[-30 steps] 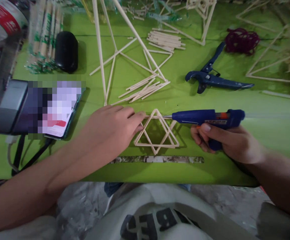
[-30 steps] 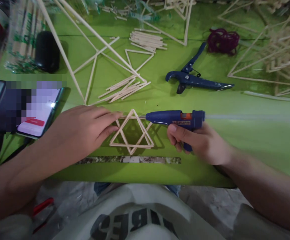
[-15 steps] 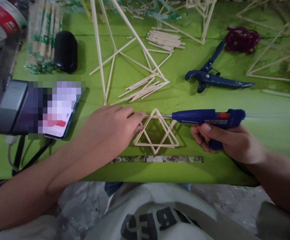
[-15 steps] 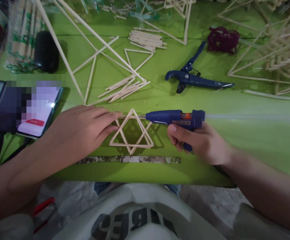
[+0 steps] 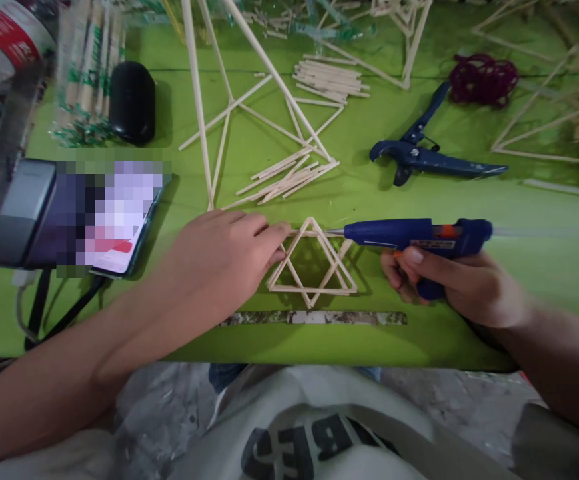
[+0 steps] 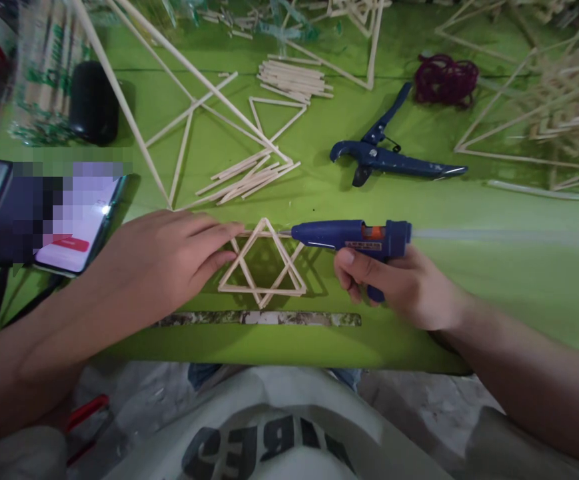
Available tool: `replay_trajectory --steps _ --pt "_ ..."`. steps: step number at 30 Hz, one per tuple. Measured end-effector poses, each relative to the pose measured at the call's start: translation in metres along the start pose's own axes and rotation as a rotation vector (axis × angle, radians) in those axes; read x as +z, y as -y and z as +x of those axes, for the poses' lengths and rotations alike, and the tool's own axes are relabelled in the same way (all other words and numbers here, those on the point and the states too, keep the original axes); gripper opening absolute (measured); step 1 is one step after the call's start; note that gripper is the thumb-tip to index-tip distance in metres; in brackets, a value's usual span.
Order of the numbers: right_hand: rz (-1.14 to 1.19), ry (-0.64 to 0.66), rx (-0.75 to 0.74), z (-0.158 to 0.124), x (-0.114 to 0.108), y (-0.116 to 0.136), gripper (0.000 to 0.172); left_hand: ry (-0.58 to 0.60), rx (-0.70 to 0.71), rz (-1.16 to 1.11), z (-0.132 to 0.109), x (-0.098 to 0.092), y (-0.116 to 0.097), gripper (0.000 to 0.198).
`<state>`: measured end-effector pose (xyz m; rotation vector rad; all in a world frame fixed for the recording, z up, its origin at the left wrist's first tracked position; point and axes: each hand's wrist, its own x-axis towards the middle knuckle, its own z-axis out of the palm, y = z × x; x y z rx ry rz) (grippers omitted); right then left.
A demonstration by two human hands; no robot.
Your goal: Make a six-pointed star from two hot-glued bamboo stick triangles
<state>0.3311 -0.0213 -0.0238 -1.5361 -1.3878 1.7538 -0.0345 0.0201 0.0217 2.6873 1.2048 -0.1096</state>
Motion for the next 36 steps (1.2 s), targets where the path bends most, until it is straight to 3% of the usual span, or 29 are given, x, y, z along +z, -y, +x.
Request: replay_trajectory --steps 13,19,25,36 --pt "-0.004 -0.005 -0.006 0.000 0.002 0.003 0.066 -0.054 -0.014 -0.007 -0.009 -0.007 0.001 0.046" --pt "-0.019 0.001 -0.041 0.001 0.003 0.011 0.068 -0.013 0.061 -0.016 -0.016 -0.015 -0.009 0.031" --pt "-0.004 0.014 -0.027 0.000 0.001 0.006 0.065 0.053 0.059 0.004 -0.019 -0.013 -0.013 0.040" --pt "0.006 0.026 -0.061 0.000 0.000 0.002 0.061 0.017 0.086 -0.006 -0.018 -0.010 -0.015 0.030"
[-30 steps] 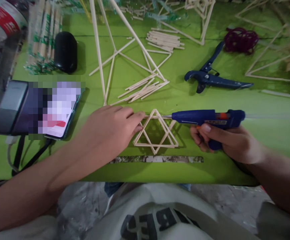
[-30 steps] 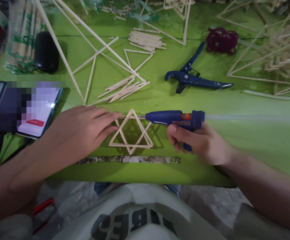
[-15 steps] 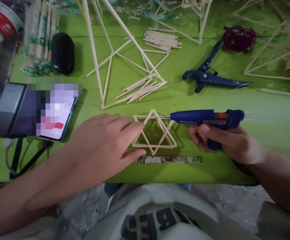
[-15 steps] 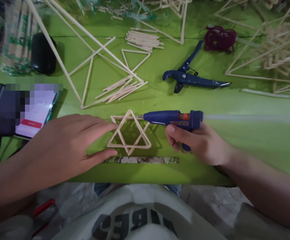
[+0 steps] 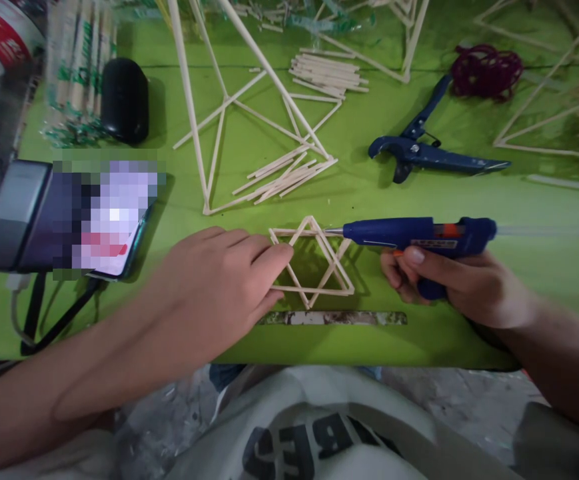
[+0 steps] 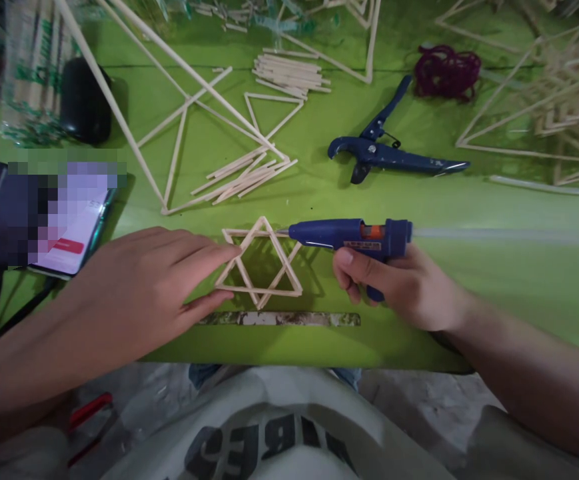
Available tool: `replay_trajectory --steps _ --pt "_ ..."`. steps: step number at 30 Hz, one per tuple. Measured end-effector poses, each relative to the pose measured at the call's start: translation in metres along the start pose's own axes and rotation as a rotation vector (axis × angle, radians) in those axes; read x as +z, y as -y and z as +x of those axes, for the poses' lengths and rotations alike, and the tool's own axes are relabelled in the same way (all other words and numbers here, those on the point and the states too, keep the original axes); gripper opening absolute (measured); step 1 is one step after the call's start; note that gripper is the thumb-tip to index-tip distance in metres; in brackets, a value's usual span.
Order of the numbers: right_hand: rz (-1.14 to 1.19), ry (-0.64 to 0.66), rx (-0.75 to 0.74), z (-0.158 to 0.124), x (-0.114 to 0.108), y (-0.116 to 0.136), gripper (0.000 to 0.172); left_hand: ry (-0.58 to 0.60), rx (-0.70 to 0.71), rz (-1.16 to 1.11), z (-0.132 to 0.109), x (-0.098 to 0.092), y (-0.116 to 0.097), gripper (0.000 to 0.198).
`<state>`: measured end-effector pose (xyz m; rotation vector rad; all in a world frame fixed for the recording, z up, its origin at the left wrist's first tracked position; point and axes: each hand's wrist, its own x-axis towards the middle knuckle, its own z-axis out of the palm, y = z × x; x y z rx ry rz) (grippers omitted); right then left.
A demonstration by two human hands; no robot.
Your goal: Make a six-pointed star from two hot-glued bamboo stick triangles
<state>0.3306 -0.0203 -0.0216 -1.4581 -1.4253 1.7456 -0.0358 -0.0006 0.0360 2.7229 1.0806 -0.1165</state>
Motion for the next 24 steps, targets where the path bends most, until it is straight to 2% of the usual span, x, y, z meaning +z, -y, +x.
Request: replay_trajectory --steps 14,24 --pt "-0.011 0.000 0.026 -0.001 0.000 0.000 0.057 -0.006 -0.024 0.006 0.001 0.000 -0.003 0.029" --pt "0.002 -0.050 -0.014 0.003 0.009 0.018 0.058 0.001 -0.009 0.031 0.002 0.001 -0.004 0.028"
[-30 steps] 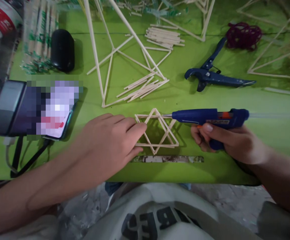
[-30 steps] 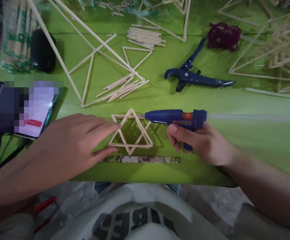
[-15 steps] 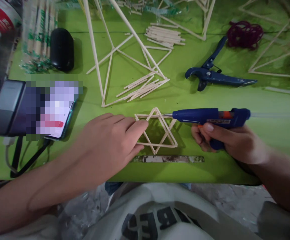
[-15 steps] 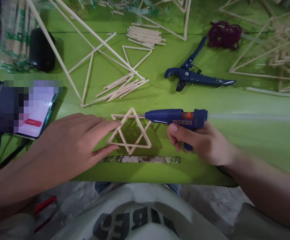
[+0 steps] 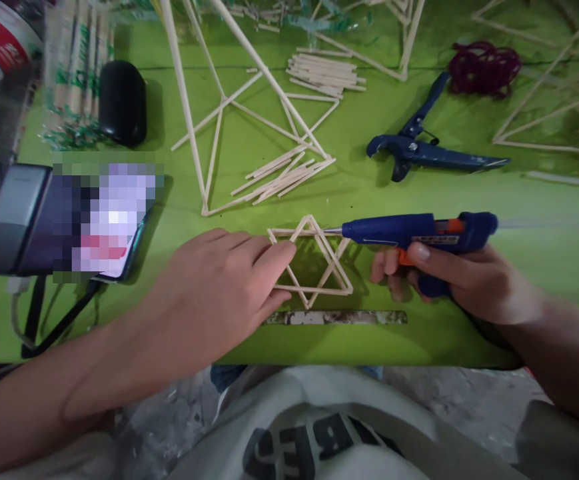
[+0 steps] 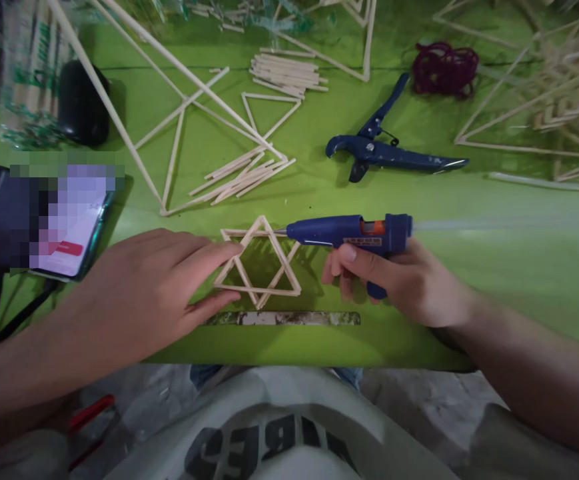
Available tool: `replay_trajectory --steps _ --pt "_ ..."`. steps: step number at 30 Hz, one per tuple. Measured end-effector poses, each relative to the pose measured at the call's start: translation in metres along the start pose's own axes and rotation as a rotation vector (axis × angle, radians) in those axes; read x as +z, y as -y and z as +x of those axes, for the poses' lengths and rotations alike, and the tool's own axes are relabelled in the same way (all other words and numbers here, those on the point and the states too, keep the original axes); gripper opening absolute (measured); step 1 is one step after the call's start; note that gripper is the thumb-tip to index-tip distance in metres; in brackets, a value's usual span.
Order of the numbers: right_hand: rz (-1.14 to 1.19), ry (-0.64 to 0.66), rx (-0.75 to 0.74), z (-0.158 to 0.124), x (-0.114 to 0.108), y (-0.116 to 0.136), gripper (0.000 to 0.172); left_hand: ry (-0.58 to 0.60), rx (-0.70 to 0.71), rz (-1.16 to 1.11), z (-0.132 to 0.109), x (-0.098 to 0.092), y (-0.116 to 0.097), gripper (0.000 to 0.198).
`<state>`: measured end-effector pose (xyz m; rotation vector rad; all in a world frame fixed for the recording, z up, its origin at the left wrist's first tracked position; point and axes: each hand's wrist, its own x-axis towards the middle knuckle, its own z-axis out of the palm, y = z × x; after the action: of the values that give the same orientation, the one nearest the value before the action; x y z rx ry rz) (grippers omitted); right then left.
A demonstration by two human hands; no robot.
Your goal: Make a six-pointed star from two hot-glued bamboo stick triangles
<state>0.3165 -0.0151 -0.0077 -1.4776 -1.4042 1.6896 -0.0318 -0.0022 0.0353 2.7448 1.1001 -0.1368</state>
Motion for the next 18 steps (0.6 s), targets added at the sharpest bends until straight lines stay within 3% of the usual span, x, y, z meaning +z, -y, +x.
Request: replay_trajectory --steps 10,18 --pt "0.041 -0.005 0.032 0.0020 -0.0015 0.0023 0.060 0.026 -0.007 0.031 0.0018 -0.0031 -0.0015 0.030" --pt "0.039 -0.016 0.045 0.0007 -0.0016 0.0025 0.064 -0.019 -0.045 0.006 -0.0013 -0.0033 0.0015 0.034"
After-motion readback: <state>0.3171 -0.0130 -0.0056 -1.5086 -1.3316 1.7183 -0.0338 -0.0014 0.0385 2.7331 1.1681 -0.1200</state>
